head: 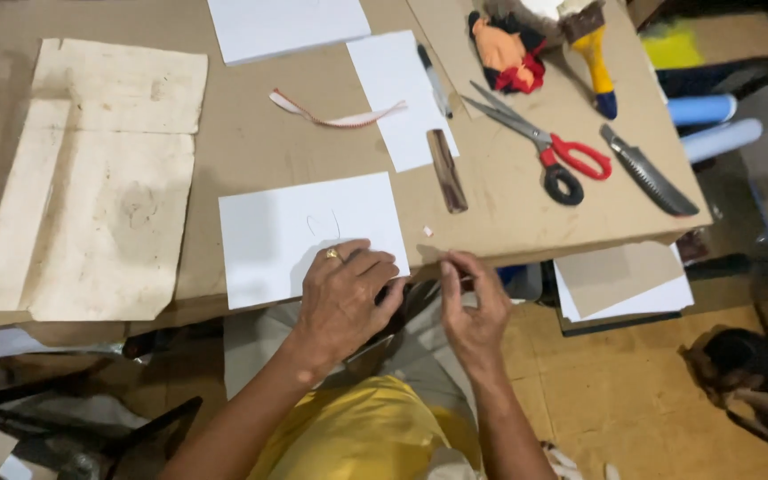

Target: The person cuts a small piece of paper with scissors, applies glue to a white sheet, and attaches a small paper strip. They then cut a larger white sheet and apply glue to another piece of paper, attaching a strip to it as well.

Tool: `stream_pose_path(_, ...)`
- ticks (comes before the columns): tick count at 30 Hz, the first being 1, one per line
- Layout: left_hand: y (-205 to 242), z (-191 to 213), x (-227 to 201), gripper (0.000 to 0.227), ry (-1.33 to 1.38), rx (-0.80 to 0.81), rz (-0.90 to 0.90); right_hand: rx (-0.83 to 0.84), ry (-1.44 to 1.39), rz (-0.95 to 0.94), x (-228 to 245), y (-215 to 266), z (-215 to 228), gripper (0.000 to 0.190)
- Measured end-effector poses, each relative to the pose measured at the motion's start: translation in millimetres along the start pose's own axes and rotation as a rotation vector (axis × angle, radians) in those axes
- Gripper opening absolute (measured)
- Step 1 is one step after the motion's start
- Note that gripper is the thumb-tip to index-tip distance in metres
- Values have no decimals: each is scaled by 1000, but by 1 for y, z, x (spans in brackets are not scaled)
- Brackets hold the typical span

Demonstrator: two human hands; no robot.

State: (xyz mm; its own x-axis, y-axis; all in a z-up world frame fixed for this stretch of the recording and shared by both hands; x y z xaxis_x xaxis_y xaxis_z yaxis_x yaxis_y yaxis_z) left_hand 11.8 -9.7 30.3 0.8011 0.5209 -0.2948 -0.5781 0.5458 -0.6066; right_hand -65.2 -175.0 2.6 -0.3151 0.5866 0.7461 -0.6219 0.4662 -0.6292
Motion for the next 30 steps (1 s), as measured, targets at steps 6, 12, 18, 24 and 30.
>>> stream_pose_path(6, -1, 16, -1, 14, 120, 31, 69, 255, 274, 217, 14, -46, 1, 17)
stream_pose_path(12, 12, 30, 7, 10, 218, 25, 112, 487, 615, 393, 15, -57, -10, 10)
stream_pose_path(18, 13, 41, 7, 10, 380, -36, 189, 425, 713, 497, -1, -52, -15, 19)
stream_pose_path(24, 12, 39, 5, 9, 426, -48, 181, 419, 256, 139, -7, -58, -2, 28)
stream_pose_path(30, 10, 43, 6, 10, 376, -76, 216, 474, 352, 260, 5, -59, -12, 36)
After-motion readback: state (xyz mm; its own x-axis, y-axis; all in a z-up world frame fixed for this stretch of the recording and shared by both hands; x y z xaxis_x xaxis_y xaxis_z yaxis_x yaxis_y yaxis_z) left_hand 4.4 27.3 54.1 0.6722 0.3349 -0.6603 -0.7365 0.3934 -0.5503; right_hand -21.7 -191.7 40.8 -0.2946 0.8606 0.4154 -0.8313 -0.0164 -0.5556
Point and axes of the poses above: each hand's wrist, its own y-axis away from the middle knuckle, its own z-axis out of the back of the hand, x = y × z, the point moved 2 cm from there along -y, towards the middle knuckle, and after that the axes turned 5 degrees about -y, right-handed, at the moved point
